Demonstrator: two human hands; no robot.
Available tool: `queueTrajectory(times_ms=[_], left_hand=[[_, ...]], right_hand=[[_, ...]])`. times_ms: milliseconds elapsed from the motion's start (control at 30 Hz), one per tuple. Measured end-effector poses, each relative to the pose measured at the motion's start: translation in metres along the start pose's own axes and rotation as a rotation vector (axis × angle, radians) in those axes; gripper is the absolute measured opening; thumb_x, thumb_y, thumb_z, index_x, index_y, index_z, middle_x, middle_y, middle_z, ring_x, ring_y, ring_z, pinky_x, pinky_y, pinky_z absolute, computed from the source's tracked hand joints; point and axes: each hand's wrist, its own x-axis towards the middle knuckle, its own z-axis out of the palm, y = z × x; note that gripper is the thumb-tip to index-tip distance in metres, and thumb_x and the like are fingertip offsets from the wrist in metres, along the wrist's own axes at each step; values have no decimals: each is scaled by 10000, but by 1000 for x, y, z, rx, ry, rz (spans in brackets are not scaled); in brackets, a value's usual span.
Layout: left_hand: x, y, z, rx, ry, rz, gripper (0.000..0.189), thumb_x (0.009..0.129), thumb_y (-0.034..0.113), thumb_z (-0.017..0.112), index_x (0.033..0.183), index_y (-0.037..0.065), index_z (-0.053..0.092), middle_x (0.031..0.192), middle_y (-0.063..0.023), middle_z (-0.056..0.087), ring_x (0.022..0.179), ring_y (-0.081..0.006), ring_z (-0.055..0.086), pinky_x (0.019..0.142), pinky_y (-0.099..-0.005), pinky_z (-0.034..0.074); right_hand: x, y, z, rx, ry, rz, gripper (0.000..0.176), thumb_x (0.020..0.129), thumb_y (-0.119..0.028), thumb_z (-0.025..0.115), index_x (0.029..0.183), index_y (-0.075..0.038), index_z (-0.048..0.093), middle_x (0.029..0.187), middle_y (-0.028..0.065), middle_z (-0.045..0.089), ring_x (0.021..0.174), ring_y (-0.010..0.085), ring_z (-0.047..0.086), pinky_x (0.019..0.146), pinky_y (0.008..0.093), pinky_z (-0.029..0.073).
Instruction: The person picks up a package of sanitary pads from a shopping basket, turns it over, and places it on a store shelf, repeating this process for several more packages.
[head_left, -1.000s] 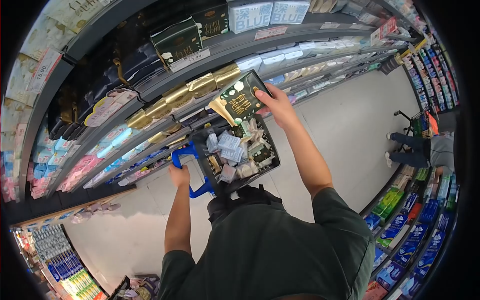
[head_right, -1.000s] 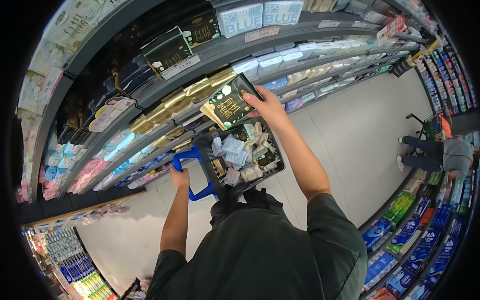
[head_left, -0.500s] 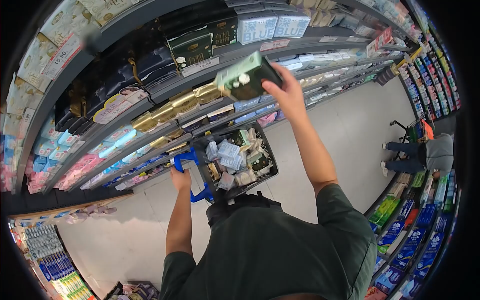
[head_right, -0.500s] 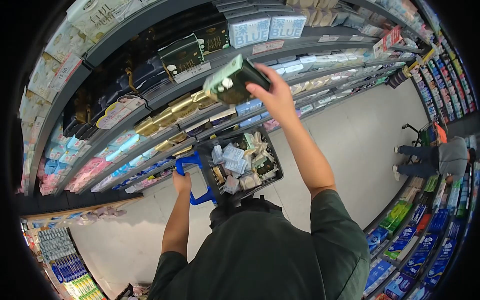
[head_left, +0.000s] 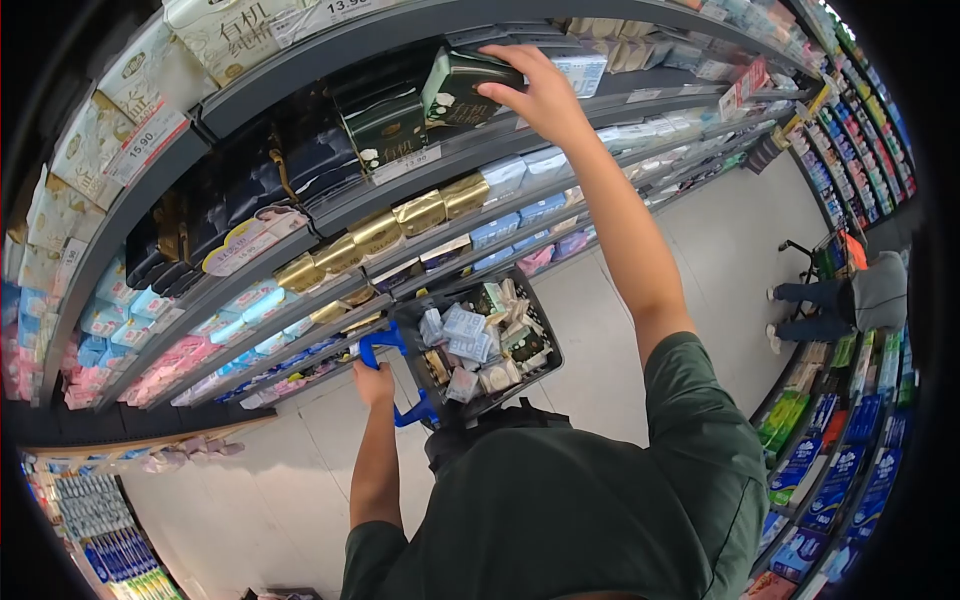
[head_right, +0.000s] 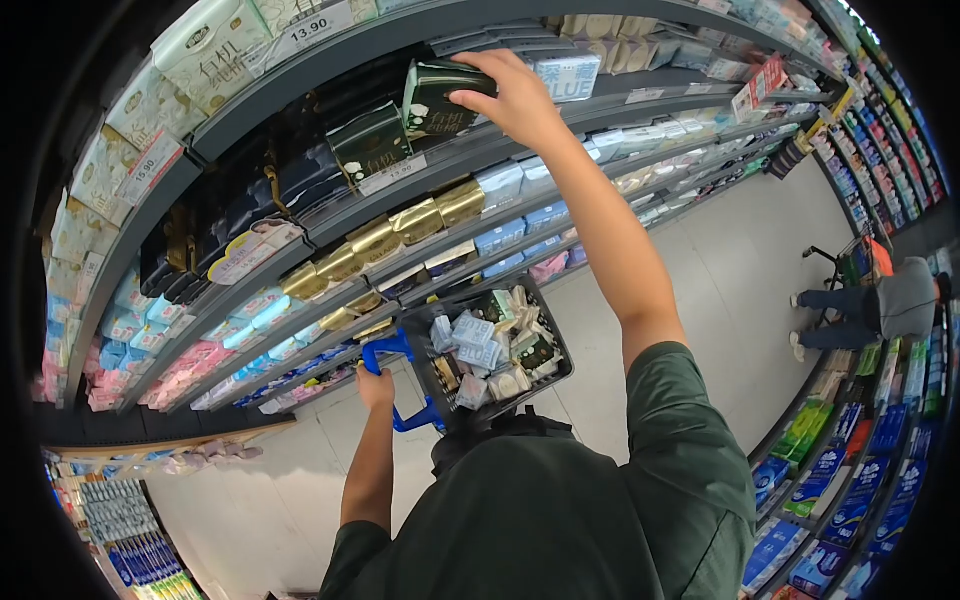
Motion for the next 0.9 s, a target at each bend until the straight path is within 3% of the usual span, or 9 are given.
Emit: queueTrajectory(times_ms=[300, 400, 467, 667, 900], left_hand=[[3, -3, 3, -3, 23, 28, 415, 735, 187, 652, 1084, 13, 509, 1057, -218, 568, 957, -421, 574, 821, -499, 466], [3, -3, 2, -2, 15, 20, 419, 734, 190, 654, 1086, 14, 510, 1058, -218, 570, 951, -421, 577, 819, -500, 467], [3, 1, 1, 4, 4, -2, 421, 733, 191, 655, 1087, 15, 510, 1062, -219, 570, 952, -421, 576, 820, -499, 467], [5, -7, 5, 7, -14, 13, 445, 733, 196, 656, 1113, 18, 507, 1086, -221, 568, 980, -424, 569, 840, -495, 463], [7, -6, 6, 6, -25, 6, 430, 739, 178, 653, 1108, 13, 507, 1088, -221, 568, 994, -422, 564, 851, -493, 461]], right_hand=[[15, 6, 0, -135, -214, -261, 462, 813, -271, 730, 1249, -192, 599, 1178, 92, 556, 1081, 278, 564, 883, 365, 490], [8, 16, 14, -191, -190, -287, 444, 819, -246, 724, 1242, -194, 600, 1198, 93, 550, 1085, 288, 556, 895, 357, 480], [3, 21, 26, -287, 30, -317, 436, 815, -224, 724, 1232, -196, 602, 1232, 99, 527, 1107, 299, 548, 891, 368, 485], [-22, 16, 54, -272, 157, -219, 474, 773, -206, 747, 1219, -203, 589, 1246, 81, 515, 1114, 302, 542, 857, 398, 504], [-23, 15, 46, -195, 36, -157, 541, 768, -200, 756, 1268, -201, 551, 1330, 74, 455, 1159, 300, 520, 895, 389, 500]])
